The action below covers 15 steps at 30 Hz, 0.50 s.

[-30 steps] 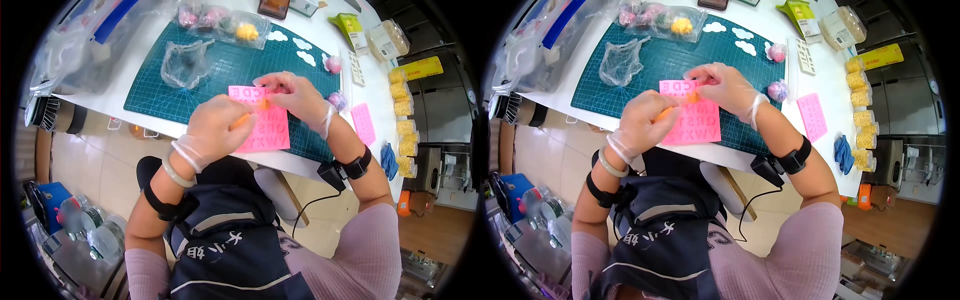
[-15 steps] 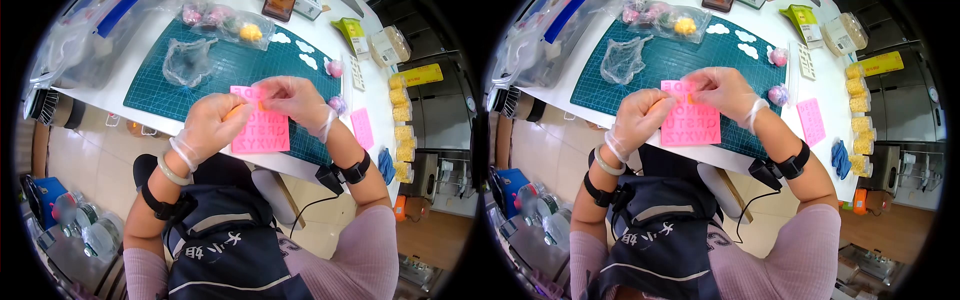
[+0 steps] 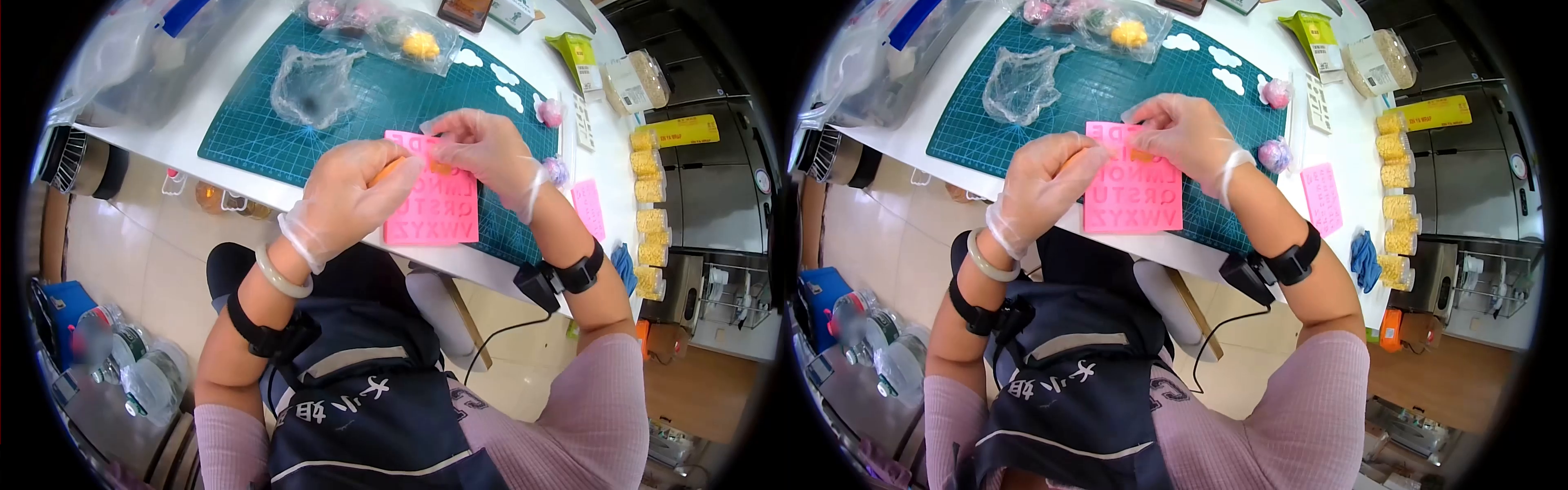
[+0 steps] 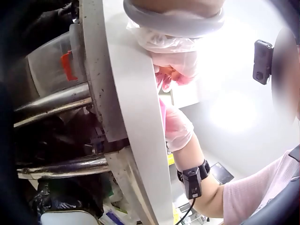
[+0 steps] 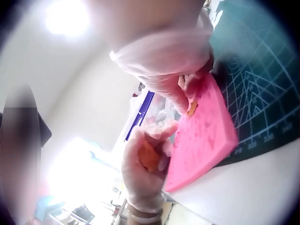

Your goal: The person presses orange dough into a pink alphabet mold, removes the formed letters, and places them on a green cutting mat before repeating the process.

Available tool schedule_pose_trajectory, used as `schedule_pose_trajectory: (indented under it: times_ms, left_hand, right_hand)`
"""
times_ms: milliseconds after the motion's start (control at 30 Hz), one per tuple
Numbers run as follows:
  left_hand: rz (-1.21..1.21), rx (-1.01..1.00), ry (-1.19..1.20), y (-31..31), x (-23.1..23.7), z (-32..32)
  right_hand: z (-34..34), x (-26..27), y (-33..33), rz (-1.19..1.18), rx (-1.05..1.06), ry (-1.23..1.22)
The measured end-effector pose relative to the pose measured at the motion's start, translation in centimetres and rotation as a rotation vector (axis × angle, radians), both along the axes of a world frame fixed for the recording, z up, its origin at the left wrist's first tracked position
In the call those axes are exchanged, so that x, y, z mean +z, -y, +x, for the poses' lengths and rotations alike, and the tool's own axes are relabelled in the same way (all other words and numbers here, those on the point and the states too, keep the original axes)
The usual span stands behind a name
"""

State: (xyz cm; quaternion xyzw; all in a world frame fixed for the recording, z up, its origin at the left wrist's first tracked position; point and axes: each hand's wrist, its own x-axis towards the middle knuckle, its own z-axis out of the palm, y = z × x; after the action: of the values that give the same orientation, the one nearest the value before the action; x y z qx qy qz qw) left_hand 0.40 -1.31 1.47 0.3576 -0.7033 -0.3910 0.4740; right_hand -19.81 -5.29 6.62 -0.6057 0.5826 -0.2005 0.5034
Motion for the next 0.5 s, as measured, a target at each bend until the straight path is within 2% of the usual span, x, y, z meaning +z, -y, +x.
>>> schedule_pose_trajectory:
  times_ms: [33,133,267,333,367,433,500]
  left_hand:
    - [0.015,-0.007,-0.001,0.0,0.1,0.0]
    - [0.043,-0.012,-0.011,0.0,0.2,0.1]
    - [0.063,-0.001,-0.058,-0.1,0.1,0.0]
    - [0.036,-0.001,-0.062,0.0,0.1,0.1]
    - [0.013,-0.006,-0.059,0.0,0.0,0.1]
    - [0.031,-0.02,-0.062,-0.1,0.0,0.2]
    - [0.037,-0.03,-0.061,-0.1,-0.1,0.3]
  right_hand:
    - [0.1,0.0,0.1,-0.069,0.045,-0.147]
    - [-0.1,0.2,0.6,-0.095,0.165,-0.23]
    - [-0.3,0.7,1.0,-0.063,0.251,-0.227]
    - [-0.8,0.5,1.7,0.119,0.078,-0.052]
    - [-0.9,0.3,1.9,0.126,0.074,-0.057]
    - [-0.6,0.2,2.2,0.041,0.171,-0.239]
    - [-0.4,0.3,2.6,0.064,0.236,-0.25]
